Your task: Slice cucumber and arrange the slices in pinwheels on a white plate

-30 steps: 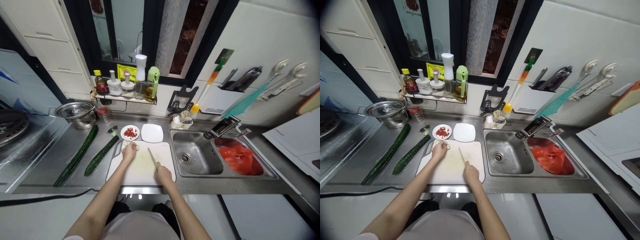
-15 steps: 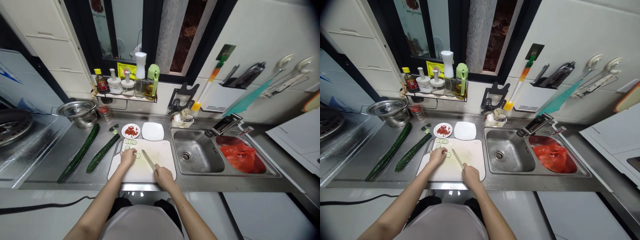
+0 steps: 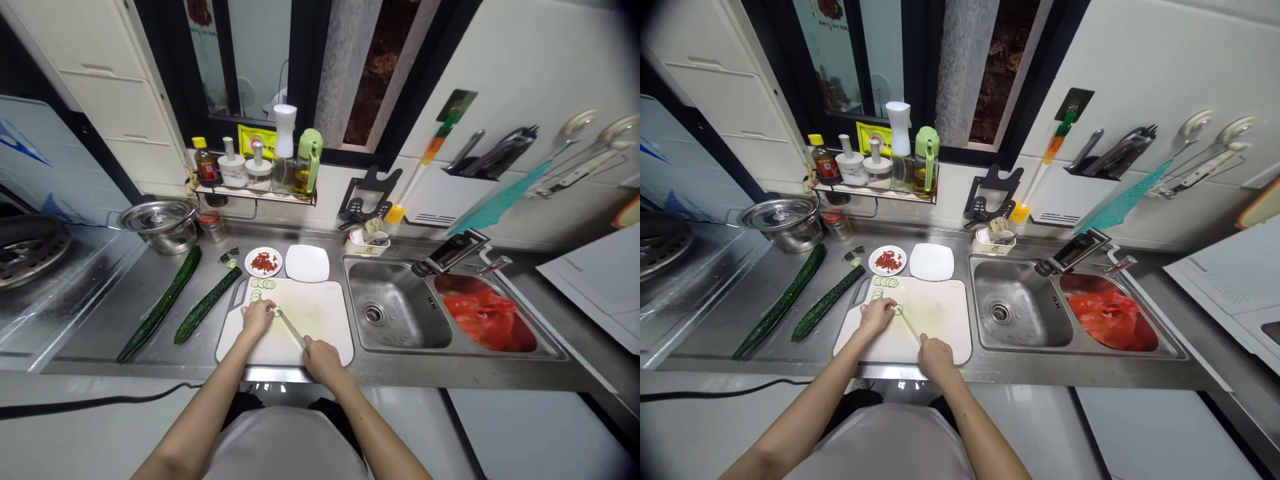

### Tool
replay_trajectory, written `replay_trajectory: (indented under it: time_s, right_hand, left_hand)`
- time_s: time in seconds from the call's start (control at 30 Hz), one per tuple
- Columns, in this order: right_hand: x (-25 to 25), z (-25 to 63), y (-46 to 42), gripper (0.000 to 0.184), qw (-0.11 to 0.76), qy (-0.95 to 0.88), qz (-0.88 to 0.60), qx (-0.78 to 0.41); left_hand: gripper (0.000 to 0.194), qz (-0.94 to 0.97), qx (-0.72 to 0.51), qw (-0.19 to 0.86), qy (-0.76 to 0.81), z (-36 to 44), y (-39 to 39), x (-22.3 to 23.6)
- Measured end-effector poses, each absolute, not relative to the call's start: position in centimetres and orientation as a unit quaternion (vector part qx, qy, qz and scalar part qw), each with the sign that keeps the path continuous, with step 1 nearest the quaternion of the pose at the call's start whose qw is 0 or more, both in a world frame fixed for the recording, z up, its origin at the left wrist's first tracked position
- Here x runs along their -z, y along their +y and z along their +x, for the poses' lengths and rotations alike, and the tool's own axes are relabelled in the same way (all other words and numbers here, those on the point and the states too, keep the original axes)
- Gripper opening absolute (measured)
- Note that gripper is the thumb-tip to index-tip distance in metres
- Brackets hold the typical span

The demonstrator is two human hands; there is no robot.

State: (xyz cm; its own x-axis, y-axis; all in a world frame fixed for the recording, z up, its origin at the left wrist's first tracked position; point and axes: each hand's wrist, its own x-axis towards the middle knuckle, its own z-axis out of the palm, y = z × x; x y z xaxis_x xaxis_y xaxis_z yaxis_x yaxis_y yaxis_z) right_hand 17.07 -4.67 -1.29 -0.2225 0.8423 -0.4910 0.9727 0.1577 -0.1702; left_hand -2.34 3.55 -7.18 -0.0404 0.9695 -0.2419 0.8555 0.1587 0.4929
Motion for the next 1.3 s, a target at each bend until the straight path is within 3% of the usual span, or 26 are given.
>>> replay_trajectory:
  time_s: [1.3]
  right_hand:
    - [1.0, 16.4, -2.7, 0.032, 0.174, 0.758, 0.579, 0.246]
  left_hand:
    - [0.024, 0.625, -0.123, 0.255, 0.727, -2.2, 2.9, 7.2]
